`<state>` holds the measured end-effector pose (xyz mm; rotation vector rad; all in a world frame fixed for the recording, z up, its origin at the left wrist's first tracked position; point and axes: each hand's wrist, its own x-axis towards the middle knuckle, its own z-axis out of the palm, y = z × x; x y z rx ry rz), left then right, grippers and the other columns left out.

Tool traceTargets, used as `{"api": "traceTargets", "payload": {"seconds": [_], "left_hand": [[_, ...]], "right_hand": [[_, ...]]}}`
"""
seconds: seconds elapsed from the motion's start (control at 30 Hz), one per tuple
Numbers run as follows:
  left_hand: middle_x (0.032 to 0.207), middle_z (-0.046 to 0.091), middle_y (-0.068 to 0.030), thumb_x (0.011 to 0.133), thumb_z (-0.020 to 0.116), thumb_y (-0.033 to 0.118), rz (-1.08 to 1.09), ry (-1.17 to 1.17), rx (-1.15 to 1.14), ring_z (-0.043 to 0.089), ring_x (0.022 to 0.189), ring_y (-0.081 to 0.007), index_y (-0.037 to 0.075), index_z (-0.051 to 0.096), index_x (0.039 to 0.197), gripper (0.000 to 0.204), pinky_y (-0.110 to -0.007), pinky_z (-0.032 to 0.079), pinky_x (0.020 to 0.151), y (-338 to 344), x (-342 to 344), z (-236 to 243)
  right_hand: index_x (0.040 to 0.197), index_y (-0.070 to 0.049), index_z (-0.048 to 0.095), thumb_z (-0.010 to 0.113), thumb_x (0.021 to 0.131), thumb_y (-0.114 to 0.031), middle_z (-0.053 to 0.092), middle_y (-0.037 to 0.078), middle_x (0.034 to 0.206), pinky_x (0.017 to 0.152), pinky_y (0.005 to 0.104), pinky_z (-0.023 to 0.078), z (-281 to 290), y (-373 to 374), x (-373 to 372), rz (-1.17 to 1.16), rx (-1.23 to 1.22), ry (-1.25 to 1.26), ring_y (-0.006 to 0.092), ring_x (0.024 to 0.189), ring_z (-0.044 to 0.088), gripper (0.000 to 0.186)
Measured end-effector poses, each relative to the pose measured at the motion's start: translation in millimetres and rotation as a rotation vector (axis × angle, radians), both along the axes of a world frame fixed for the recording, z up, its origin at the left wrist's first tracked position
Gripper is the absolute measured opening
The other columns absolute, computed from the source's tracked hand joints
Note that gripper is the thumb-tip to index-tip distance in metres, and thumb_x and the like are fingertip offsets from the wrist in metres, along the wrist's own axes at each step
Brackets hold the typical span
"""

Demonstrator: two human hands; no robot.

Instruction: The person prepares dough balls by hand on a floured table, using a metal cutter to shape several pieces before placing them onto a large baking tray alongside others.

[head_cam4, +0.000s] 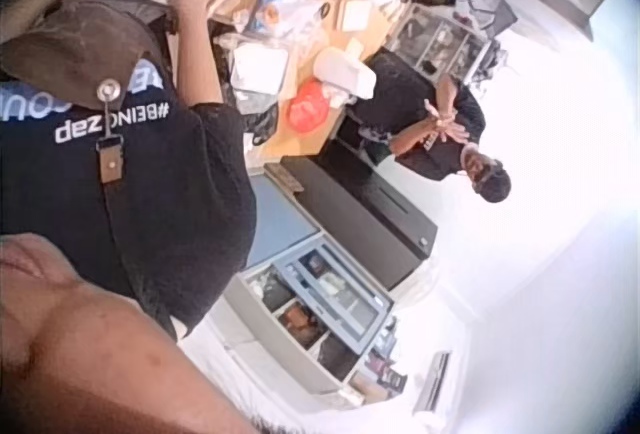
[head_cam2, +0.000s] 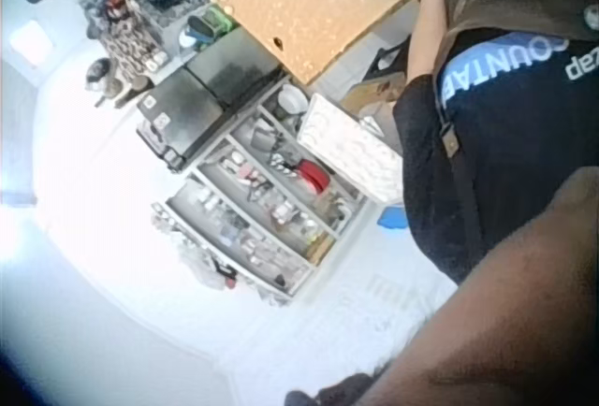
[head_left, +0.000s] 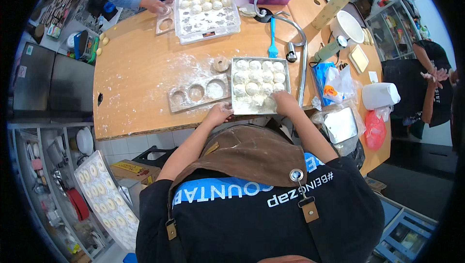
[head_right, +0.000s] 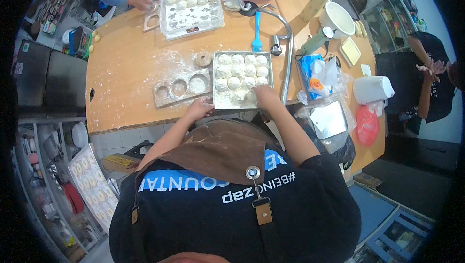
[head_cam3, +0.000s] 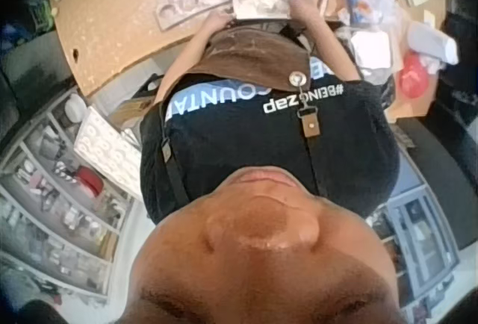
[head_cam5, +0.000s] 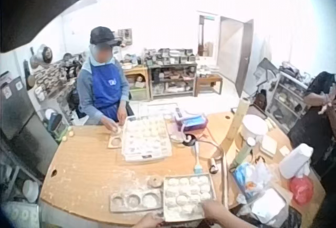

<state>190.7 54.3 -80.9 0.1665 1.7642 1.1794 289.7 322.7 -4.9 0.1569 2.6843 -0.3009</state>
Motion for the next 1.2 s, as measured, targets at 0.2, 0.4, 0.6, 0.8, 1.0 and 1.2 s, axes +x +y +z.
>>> {"api": "traceTargets", "payload": {"seconds": [0.2, 0.4, 0.6, 0.8, 1.0, 1.2], "left_hand": [[0.090, 0.068, -0.0129, 0.074, 0.068, 0.025, -0.038, 0.497, -0.048, 0.065, 0.080, -0.0251, 0.000, 0.058, 0.112, 0.047, -0.034, 0.050, 0.072, -11, 13, 11], [0.086, 0.066, -0.0092, 0.077, 0.069, 0.021, 0.147, 0.578, 0.039, 0.061, 0.074, -0.0144, 0.004, 0.060, 0.110, 0.038, -0.027, 0.049, 0.067, -62, -2, 52], [0.082, 0.063, -0.0040, 0.079, 0.067, 0.015, 0.619, 0.814, -0.068, 0.053, 0.066, -0.0079, 0.005, 0.062, 0.105, 0.028, -0.023, 0.046, 0.060, -180, -37, 42], [0.095, 0.061, -0.0101, 0.078, 0.066, 0.015, 1.006, 0.993, -0.323, 0.057, 0.088, -0.0218, 0.004, 0.061, 0.103, 0.028, -0.035, 0.046, 0.076, -322, -105, 42], [0.114, 0.051, -0.0152, 0.075, 0.070, 0.016, 1.281, 1.092, -0.539, 0.045, 0.110, -0.0314, 0.004, 0.053, 0.111, 0.041, -0.041, 0.035, 0.093, -413, -209, 36], [0.118, 0.049, -0.0167, 0.072, 0.073, 0.021, 1.130, 1.143, -0.714, 0.041, 0.116, -0.0331, 0.005, 0.049, 0.116, 0.053, -0.045, 0.032, 0.098, -473, -310, 15]], "right_hand": [[0.102, -0.002, 0.058, 0.061, 0.067, -0.004, 0.061, 0.019, 0.095, 0.084, 0.0434, 0.046, -17, 0, -1, -0.029, 0.083, 0.038, 0.0357, 0.096, 0.056, 0.035], [0.097, -0.002, 0.061, 0.064, 0.067, -0.007, 0.059, 0.020, 0.098, 0.086, 0.0425, 0.044, -15, -14, -6, -0.044, -0.009, 0.094, 0.0363, 0.098, 0.054, 0.030], [0.095, -0.005, 0.064, 0.070, 0.068, -0.017, 0.061, 0.018, 0.094, 0.082, 0.0429, 0.045, -14, -36, -22, -0.052, -0.032, 0.242, 0.0364, 0.093, 0.056, 0.030], [0.098, -0.008, 0.066, 0.070, 0.070, -0.017, 0.065, 0.013, 0.089, 0.074, 0.0377, 0.048, 1, -60, -64, -0.177, -0.078, 0.204, 0.0288, 0.084, 0.062, 0.030], [0.093, -0.005, 0.066, 0.070, 0.068, -0.019, 0.064, 0.018, 0.090, 0.075, 0.0419, 0.048, -16, -104, -94, -0.206, -0.070, 0.078, 0.0344, 0.085, 0.061, 0.029], [0.091, -0.003, 0.064, 0.067, 0.072, -0.017, 0.063, 0.017, 0.092, 0.079, 0.0406, 0.047, 4, -132, -91, -0.391, 0.048, 0.117, 0.0334, 0.089, 0.060, 0.024]]}}
